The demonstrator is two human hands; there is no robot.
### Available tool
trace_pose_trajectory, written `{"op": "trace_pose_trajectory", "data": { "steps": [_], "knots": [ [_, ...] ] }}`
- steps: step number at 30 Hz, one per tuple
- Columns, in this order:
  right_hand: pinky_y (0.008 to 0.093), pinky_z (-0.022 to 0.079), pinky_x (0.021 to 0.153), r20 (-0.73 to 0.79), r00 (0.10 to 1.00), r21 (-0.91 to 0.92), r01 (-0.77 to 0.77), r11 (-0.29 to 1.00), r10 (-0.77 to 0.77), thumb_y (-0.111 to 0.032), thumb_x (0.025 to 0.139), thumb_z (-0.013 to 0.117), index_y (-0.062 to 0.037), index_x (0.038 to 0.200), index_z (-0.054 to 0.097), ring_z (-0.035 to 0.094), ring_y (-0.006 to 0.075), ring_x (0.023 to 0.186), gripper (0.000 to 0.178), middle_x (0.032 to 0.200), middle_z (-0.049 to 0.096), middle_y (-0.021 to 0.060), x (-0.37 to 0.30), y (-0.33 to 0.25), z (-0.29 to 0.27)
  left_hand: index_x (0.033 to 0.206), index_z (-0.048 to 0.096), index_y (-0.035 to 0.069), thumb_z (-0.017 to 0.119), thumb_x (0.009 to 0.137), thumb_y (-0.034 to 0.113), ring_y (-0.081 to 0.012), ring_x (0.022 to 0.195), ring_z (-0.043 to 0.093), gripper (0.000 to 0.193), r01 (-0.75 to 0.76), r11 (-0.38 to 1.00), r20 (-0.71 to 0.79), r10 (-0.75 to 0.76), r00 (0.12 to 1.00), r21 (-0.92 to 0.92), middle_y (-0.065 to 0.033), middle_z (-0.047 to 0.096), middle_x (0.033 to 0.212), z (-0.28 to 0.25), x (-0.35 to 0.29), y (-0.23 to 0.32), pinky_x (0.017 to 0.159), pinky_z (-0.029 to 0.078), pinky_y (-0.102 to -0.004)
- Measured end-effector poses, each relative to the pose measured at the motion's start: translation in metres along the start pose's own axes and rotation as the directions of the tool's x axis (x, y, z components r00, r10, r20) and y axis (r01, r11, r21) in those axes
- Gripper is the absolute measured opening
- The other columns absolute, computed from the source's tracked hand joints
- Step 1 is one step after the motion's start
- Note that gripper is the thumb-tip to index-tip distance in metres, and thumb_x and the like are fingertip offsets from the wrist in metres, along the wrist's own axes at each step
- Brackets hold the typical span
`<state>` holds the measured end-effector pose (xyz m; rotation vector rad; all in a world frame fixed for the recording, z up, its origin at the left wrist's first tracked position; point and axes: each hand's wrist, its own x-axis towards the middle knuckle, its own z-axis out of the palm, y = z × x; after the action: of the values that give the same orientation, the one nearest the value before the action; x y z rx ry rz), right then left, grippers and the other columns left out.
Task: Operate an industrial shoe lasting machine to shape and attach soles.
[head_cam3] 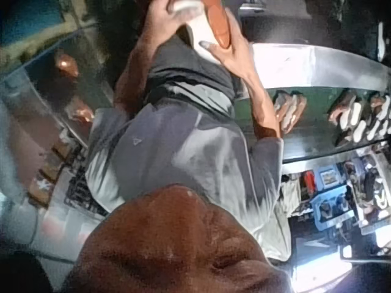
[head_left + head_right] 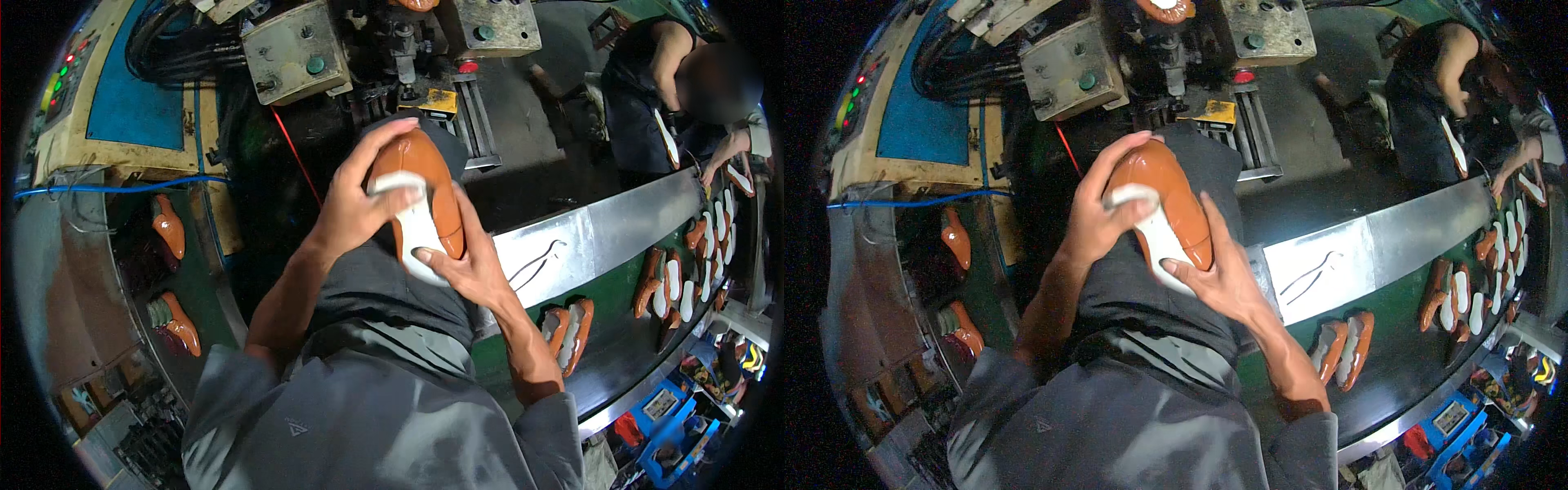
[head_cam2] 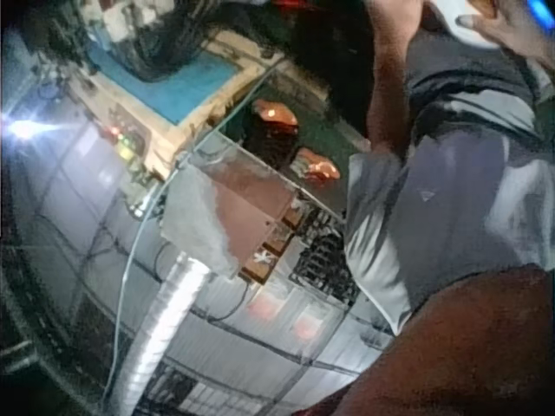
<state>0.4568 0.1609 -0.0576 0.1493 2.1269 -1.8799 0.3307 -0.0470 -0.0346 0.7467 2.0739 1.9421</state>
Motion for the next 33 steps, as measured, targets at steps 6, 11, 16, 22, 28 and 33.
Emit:
{"op": "trace_pose_trajectory", "data": {
  "steps": [6,11,16,22,28,33],
  "knots": [
    [0.0438,0.022,0.136,-0.105,0.994,0.491,0.074,0.868,-0.025,-0.053,0.118,0.047,-0.0065,0.178,0.023,0.027,0.0341,0.168,0.080,0.181,0.027,0.0222,0.022,0.053,-0.009,0.168,0.042,0.008,0.074,0.106,0.019,-0.0182,0.131,0.061,0.070,0.319,0.881,0.081,-0.311,0.947,-0.348,-0.0100,0.063,0.146,0.052,-0.012,-0.054,0.115,0.050,-0.0352],
    [0.0438,0.030,0.133,-0.239,0.971,0.276,0.044,0.960,0.024,-0.050,0.120,0.041,-0.0018,0.175,0.030,0.034,0.0373,0.165,0.074,0.178,0.035,0.0250,0.028,0.058,0.001,0.178,0.019,0.012,0.051,0.119,0.042,-0.0259,0.163,0.032,0.074,0.369,0.693,0.119,-0.382,0.916,-0.619,-0.0142,0.038,0.174,0.080,-0.035,-0.082,0.135,0.025,-0.0412],
    [0.0469,0.043,0.124,-0.276,0.954,0.022,-0.116,0.993,0.117,-0.042,0.118,0.050,0.0050,0.168,0.038,0.050,0.0450,0.153,0.070,0.169,0.044,0.0342,0.036,0.048,-0.002,0.173,0.027,0.009,0.060,0.115,0.036,-0.0279,0.149,0.048,0.072,0.371,0.857,-0.067,-0.419,0.905,-0.357,-0.0183,0.048,0.164,0.096,-0.035,-0.095,0.124,0.040,-0.0425],
    [0.0609,0.056,0.108,-0.010,0.995,-0.808,0.050,0.587,-0.098,-0.023,0.087,0.087,-0.0357,0.166,0.052,0.048,0.0558,0.140,0.088,0.175,0.018,0.0356,-0.042,0.029,0.028,0.159,0.047,0.001,0.077,0.102,0.026,-0.0317,0.136,0.059,0.069,0.544,0.811,-0.222,-0.583,0.782,-0.214,-0.0207,0.056,0.151,0.080,-0.015,-0.104,0.112,0.051,-0.0442],
    [0.0560,0.059,0.102,0.002,0.954,-0.852,0.159,0.499,-0.300,-0.014,0.080,0.087,-0.0368,0.158,0.062,0.050,0.0538,0.135,0.085,0.178,0.016,0.0318,-0.043,0.050,0.020,0.121,0.079,-0.007,0.068,0.109,0.013,-0.0281,0.105,0.078,0.026,0.170,0.923,-0.284,-0.070,0.956,0.345,-0.0178,0.081,0.117,0.050,0.015,-0.100,0.094,0.060,-0.0367],
    [0.0559,0.059,0.100,0.127,0.902,-0.819,0.331,0.470,-0.413,-0.014,0.076,0.086,-0.0346,0.147,0.073,0.056,0.0537,0.127,0.075,0.178,0.023,0.0303,-0.039,0.047,-0.001,0.136,0.075,-0.003,0.068,0.108,0.011,-0.0269,0.124,0.072,0.032,0.167,0.978,-0.034,-0.164,0.986,0.121,-0.0177,0.076,0.132,0.023,0.017,-0.115,0.105,0.055,-0.0385]
  ]
}}
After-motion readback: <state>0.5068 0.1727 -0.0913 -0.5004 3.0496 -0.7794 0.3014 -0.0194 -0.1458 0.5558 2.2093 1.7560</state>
